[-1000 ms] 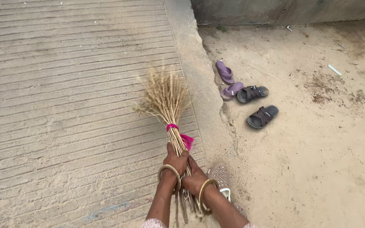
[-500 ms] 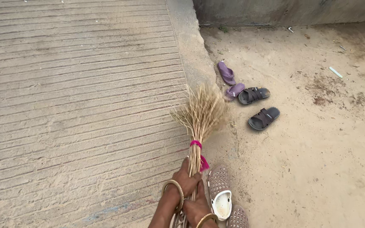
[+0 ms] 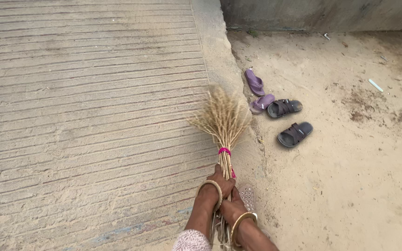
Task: The person sweeps an outdoor concrete path and a sandy ground area by hand using a small brush broom.
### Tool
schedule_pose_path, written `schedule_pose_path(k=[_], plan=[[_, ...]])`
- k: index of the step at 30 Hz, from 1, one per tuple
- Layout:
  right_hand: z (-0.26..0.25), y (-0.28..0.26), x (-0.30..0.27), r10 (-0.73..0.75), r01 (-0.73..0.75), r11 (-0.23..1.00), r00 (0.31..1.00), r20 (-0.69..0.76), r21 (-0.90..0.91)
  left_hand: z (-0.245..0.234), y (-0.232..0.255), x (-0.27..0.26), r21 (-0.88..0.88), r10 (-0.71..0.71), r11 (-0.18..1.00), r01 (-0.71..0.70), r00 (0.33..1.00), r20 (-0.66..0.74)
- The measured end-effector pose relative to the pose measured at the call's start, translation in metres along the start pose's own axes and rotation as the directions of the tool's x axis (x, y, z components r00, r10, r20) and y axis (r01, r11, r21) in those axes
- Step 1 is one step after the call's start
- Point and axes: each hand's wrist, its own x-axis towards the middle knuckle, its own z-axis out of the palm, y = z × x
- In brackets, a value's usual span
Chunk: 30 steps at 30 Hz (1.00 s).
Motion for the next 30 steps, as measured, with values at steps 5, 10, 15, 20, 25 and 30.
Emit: schedule_pose_path(k=[5,10,15,20,25,30], plan=[[0.015,0.008,0.007,-0.174,0.174,0.978,0.985,-0.007,0.114,-0.012,0.0,-0.003,-0.016,0.083,0.996,-0.083,0.996,-0.021],[0.008,0.003,0.055,-0.026,0.11,0.85,0.986,0.166,-0.516,-0.001,-0.046,0.009,-0.321,-0.141,0.943,0.086,0.978,-0.152],[0.027,-0.004,0.04,-0.011,0.319,0.6,0.92,0.391,-0.734,0.013,-0.084,-0.008,-0.739,-0.362,0.673,-0.005,0.87,-0.336],[0.036,-0.032,-0.005,-0.004,0.443,0.46,0.868,0.497,-0.77,0.0,-0.072,-0.052,-0.802,-0.489,0.588,-0.107,0.743,-0.458],[0.02,-0.023,0.009,-0.222,0.577,0.431,0.813,0.539,-0.693,-0.03,-0.034,-0.085,-0.811,-0.456,0.585,-0.022,0.818,-0.35],[0.03,-0.014,0.035,-0.041,0.251,0.844,0.911,0.41,-0.474,-0.013,-0.056,-0.031,-0.522,-0.272,0.849,0.082,0.915,-0.298]])
